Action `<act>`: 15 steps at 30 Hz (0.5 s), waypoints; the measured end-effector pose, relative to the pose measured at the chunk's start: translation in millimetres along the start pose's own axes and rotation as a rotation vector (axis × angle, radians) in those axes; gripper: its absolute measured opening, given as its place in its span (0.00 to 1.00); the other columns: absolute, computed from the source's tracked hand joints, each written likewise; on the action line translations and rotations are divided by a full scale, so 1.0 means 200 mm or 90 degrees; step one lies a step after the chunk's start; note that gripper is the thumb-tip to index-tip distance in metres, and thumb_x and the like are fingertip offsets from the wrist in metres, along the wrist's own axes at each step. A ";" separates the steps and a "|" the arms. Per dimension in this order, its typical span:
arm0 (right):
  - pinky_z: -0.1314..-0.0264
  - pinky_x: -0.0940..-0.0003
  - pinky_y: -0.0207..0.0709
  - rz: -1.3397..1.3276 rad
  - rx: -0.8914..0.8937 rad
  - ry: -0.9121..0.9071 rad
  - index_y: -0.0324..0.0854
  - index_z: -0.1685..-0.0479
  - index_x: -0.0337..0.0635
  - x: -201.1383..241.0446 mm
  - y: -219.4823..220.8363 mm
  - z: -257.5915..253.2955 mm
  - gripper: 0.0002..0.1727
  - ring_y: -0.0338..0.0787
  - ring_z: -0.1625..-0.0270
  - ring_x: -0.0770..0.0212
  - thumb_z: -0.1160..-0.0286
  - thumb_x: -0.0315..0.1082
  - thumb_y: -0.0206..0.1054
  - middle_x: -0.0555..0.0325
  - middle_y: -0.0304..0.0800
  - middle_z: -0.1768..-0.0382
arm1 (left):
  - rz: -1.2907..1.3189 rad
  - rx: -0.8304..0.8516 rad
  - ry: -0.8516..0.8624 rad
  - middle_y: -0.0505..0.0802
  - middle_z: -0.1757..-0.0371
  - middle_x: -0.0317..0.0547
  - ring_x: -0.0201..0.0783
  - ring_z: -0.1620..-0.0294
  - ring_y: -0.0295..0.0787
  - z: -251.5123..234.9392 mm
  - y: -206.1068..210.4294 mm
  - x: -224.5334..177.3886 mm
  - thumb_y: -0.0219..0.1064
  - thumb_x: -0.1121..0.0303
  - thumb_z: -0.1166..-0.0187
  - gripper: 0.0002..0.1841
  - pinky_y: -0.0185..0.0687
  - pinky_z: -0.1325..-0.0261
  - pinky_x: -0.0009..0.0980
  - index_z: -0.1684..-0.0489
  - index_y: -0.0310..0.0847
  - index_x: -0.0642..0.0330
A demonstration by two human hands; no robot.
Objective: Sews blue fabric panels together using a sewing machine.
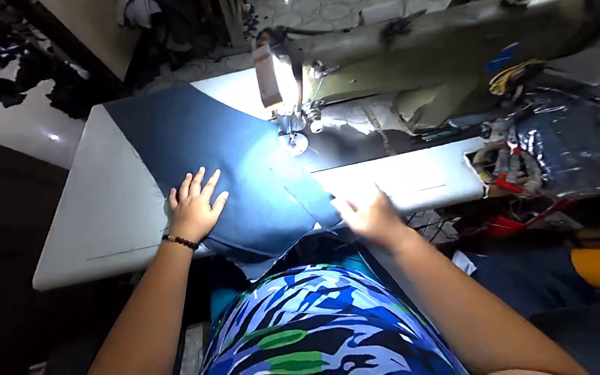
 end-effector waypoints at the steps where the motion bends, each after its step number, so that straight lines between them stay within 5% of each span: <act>1: 0.31 0.43 0.80 -0.015 0.072 -0.030 0.92 0.41 0.48 0.10 0.09 -0.01 0.20 0.88 0.32 0.46 0.18 0.47 0.60 0.48 0.91 0.36 | -0.001 0.011 0.004 0.59 0.05 0.50 0.61 0.04 0.45 0.00 0.00 0.01 0.49 0.43 0.12 0.32 0.36 0.14 0.74 0.07 0.58 0.34; 3: 0.23 0.36 0.72 -0.024 0.247 -0.020 0.82 0.24 0.52 0.21 0.23 -0.03 0.30 0.79 0.21 0.42 0.14 0.59 0.56 0.45 0.81 0.24 | -0.008 0.029 0.025 0.54 0.03 0.46 0.59 0.03 0.40 0.03 0.01 0.03 0.47 0.43 0.11 0.32 0.34 0.14 0.75 0.05 0.54 0.31; 6: 0.35 0.39 0.78 0.017 0.340 -0.059 0.82 0.26 0.48 0.32 0.27 -0.04 0.35 0.82 0.29 0.40 0.24 0.63 0.65 0.44 0.85 0.35 | -0.012 0.114 0.011 0.53 0.03 0.46 0.63 0.03 0.37 0.07 -0.04 0.06 0.50 0.45 0.11 0.32 0.33 0.17 0.80 0.06 0.55 0.32; 8: 0.39 0.43 0.80 0.050 0.362 -0.074 0.83 0.29 0.48 0.38 0.26 -0.03 0.34 0.82 0.30 0.41 0.30 0.59 0.74 0.47 0.86 0.36 | -0.020 0.171 -0.014 0.65 0.09 0.57 0.70 0.10 0.54 0.05 -0.13 0.01 0.62 0.50 0.14 0.30 0.48 0.23 0.82 0.11 0.67 0.42; 11: 0.43 0.47 0.81 0.075 0.366 -0.053 0.85 0.41 0.46 0.42 0.28 -0.06 0.22 0.84 0.33 0.43 0.33 0.44 0.79 0.47 0.85 0.40 | -0.013 0.083 0.120 0.92 0.49 0.63 0.66 0.41 0.87 -0.13 -0.26 -0.28 0.65 0.62 0.16 0.13 0.73 0.41 0.71 0.51 0.90 0.62; 15: 0.51 0.53 0.84 0.071 0.351 -0.024 0.86 0.50 0.44 0.46 0.30 -0.09 0.14 0.85 0.40 0.46 0.36 0.31 0.74 0.48 0.84 0.47 | 0.153 -0.004 0.428 0.93 0.56 0.56 0.52 0.51 0.92 -0.43 -0.19 -0.71 0.62 0.65 0.15 0.14 0.84 0.43 0.50 0.58 0.91 0.66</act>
Point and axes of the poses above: each hand's wrist, its own z-axis away from the middle knuckle, its own y-axis out of the palm, x = y × z, the point moved 7 cm from there along -z, towards the middle knuckle
